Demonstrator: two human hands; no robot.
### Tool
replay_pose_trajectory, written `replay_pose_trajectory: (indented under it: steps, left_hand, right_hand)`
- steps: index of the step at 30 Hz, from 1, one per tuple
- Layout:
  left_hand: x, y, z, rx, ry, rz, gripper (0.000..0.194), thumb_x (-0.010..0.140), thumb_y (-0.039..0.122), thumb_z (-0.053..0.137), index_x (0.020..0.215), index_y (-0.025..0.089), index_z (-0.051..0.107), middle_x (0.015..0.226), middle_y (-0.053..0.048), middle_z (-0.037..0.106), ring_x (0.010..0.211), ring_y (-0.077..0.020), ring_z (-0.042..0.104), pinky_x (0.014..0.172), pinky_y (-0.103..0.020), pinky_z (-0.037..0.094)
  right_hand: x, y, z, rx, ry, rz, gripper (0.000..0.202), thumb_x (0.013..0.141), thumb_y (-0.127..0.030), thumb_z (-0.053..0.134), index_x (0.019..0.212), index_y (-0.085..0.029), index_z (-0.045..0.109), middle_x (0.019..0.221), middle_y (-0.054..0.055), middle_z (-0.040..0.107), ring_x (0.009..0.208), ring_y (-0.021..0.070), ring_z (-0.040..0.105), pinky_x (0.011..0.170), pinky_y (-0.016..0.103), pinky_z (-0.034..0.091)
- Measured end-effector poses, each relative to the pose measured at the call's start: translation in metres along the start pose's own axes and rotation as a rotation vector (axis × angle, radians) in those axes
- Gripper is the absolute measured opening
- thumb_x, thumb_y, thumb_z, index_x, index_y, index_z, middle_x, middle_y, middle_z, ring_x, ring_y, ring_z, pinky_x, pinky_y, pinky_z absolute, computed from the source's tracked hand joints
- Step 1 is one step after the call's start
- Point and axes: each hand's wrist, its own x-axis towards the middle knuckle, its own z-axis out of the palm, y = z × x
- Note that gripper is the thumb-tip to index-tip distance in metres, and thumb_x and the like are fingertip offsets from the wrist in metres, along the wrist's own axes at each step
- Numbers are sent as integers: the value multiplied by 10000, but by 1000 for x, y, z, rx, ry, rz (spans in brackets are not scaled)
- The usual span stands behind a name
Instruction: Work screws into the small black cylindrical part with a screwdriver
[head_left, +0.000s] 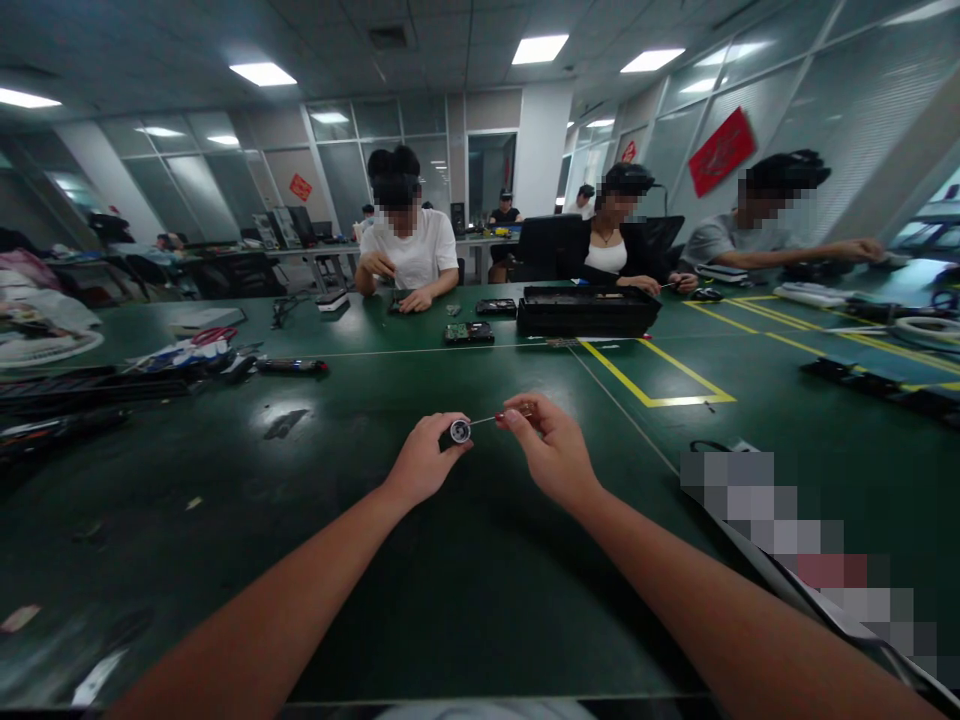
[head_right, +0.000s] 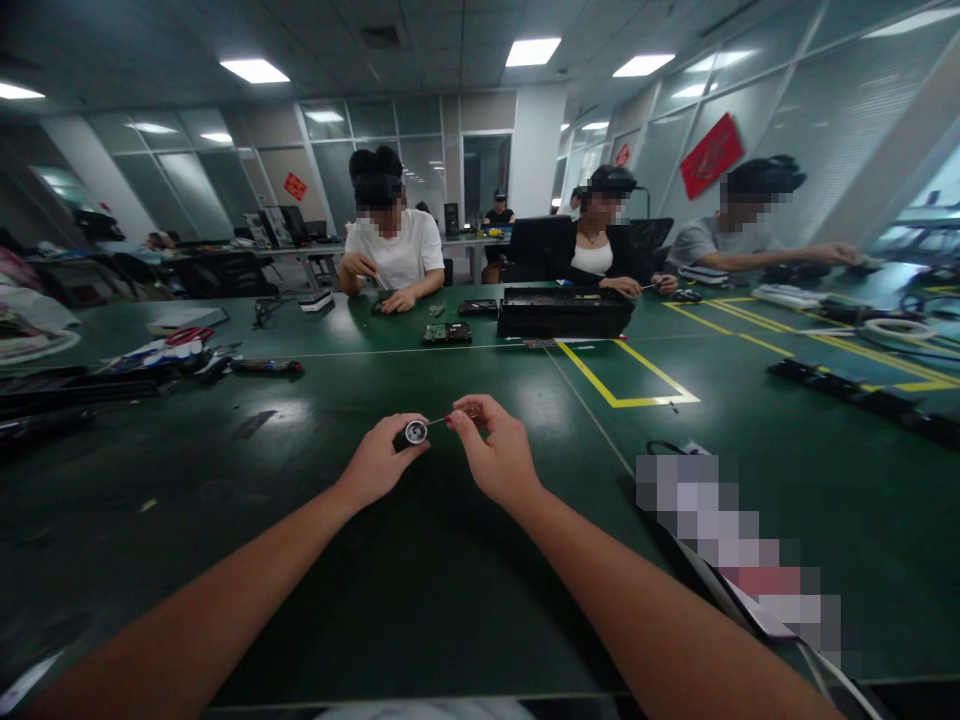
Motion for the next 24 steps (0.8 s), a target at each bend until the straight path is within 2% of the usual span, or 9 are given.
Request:
replay_pose_trajectory:
  steps: [2,8,17,21,24]
  left_hand:
    - [0,0,0,-6,5,6,268,864,262,671,1130,244,647,1103,-43,654,1056,-234,578,941,-385,439]
    - [0,0,-3,26,-13,-1,395,879,288,667,1269,264,608,1106,-47,641,1046,-228,577,927,-382,440]
    - [-2,-3,0,103,-43,47,500,859,254,703,1336,280,558,1159,-32,645,1091,-222,562,975,-386,426]
    - [-1,1,-3,65,-15,-22,385,824,259,740,1188,228,620,1128,-37,656,1037,-224,587,911,-365,452]
    - [0,3,-6,67,-29,-3,266,839,249,722,1095,225,655,1061,-26,669,996,-219,589,889,-362,445]
  right_hand:
    - [1,0,1,-31,-21,7,203,945,-393,545,1023,-224,625,901,44,743,863,219,715,766,358,531]
    - [2,-2,0,-100,28,10,189,947,-372,532,997,-219,629,870,39,749,844,216,714,775,360,512]
    - [3,-5,0,-38,29,97,242,910,-430,581,920,-197,649,825,54,752,803,216,720,753,355,524]
    - [6,2,2,83,46,152,242,904,-432,586,928,-195,634,873,70,747,827,224,725,765,365,535]
    - [7,9,3,138,46,191,254,900,-435,591,944,-189,635,891,76,742,839,223,722,785,373,537]
